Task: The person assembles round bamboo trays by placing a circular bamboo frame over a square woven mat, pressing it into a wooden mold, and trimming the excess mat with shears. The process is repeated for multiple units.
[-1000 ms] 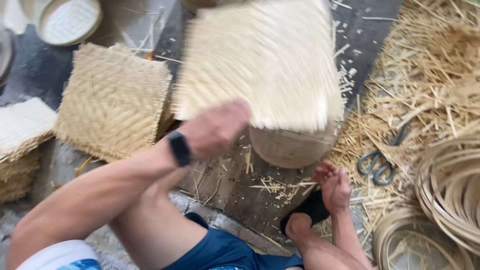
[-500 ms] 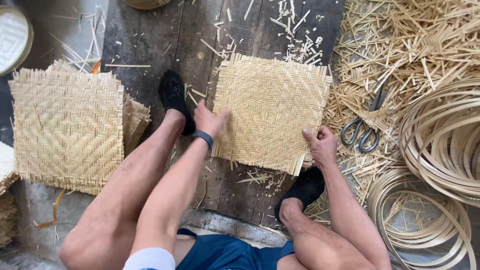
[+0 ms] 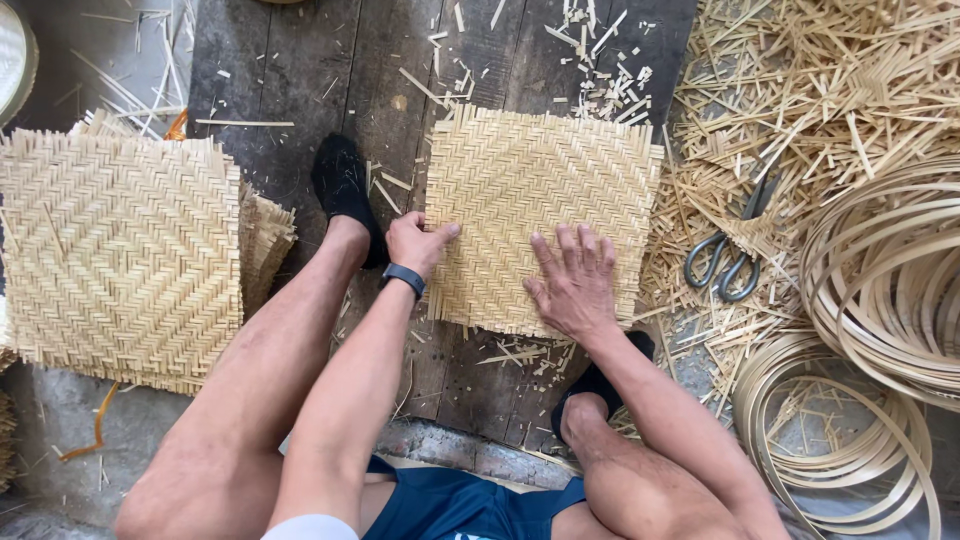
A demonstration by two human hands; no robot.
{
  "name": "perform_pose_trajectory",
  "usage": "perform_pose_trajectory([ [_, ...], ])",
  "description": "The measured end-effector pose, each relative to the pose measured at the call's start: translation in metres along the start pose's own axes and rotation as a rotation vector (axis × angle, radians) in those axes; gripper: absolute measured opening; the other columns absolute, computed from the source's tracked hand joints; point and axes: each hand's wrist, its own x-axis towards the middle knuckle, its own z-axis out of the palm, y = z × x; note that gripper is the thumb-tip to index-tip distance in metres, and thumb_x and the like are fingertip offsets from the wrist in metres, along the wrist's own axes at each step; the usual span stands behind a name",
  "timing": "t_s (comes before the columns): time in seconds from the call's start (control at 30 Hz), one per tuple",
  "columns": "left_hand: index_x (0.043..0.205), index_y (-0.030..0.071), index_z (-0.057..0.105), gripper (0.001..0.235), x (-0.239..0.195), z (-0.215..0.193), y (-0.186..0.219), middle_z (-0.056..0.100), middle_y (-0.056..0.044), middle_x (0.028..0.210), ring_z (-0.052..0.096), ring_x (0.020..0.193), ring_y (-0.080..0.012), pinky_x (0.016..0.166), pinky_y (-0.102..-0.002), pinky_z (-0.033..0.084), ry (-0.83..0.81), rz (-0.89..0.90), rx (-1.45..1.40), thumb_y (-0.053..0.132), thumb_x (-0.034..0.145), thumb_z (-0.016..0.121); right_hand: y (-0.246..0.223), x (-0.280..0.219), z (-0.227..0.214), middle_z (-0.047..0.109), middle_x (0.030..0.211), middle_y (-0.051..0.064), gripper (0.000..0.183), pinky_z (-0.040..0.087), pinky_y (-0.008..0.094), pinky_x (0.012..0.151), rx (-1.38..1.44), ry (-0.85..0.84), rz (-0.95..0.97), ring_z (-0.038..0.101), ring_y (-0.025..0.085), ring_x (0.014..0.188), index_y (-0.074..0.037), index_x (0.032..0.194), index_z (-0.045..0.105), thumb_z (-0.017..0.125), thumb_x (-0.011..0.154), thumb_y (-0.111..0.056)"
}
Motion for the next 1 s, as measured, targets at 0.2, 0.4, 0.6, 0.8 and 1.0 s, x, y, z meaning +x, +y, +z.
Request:
perform_pose_trajectory([
  [0.2,0.09,0.011,0.066,0.012,-0.119,0.023,0.057,0.073,-0.006,0.079,0.071,0.069,-0.0167,0.063,-0.032,0.056,0.171,0.296,-0.185,0.018,0.093,0.076,0.0,-0.012,0.022,0.035,0.159,0.018,0.06,0.017,0.061,0.124,-0.111,-0.18,0.058,0.024,0.04,0.151,-0.014,0.143,0.051,0.058,0.097,-0.054],
  [0.4,0.083,0.007,0.06,0.013,-0.188,0.044,0.082,0.074,-0.011,0.095,0.068,0.081,-0.0257,0.07,-0.038,0.053,0.075,0.814,0.065,0.003,0.078,0.072,0.001,-0.018,0.025,0.049,0.156,0.007,0.059,0.031,0.053,0.133,0.558,-0.105,0.152,0.044,0.03,0.15,-0.024,0.152,0.047,0.056,0.104,-0.058],
  [0.6,0.082,0.0,0.065,0.019,-0.063,-0.006,0.041,0.069,-0.008,0.072,0.06,0.062,-0.0162,0.057,-0.033,0.05,0.071,0.12,-0.191,0.009,0.085,0.081,-0.009,-0.009,0.018,0.035,0.157,0.022,0.075,0.014,0.063,0.121,-0.059,-0.128,0.061,0.027,0.045,0.149,-0.018,0.158,0.038,0.055,0.094,-0.052],
  [0.8,0.105,0.002,0.078,0.036,0.011,0.004,-0.015,0.077,-0.002,0.088,0.066,0.072,-0.0062,0.069,-0.025,0.057,-0.121,-0.004,-0.282,0.013,0.073,0.09,-0.004,-0.005,0.009,0.041,0.151,0.021,0.072,0.02,0.06,0.116,0.062,-0.113,0.069,0.032,0.042,0.143,-0.015,0.151,0.045,0.063,0.089,-0.048],
  [1.0,0.109,0.0,0.078,0.037,0.025,-0.001,-0.05,0.075,-0.004,0.093,0.064,0.076,-0.0081,0.068,-0.025,0.053,-0.201,0.052,-0.207,0.016,0.078,0.088,0.087,-0.101,0.008,0.067,0.124,0.015,0.033,0.051,0.038,0.107,0.511,0.593,0.7,0.065,0.031,0.118,-0.006,0.131,0.064,0.07,0.098,-0.013],
])
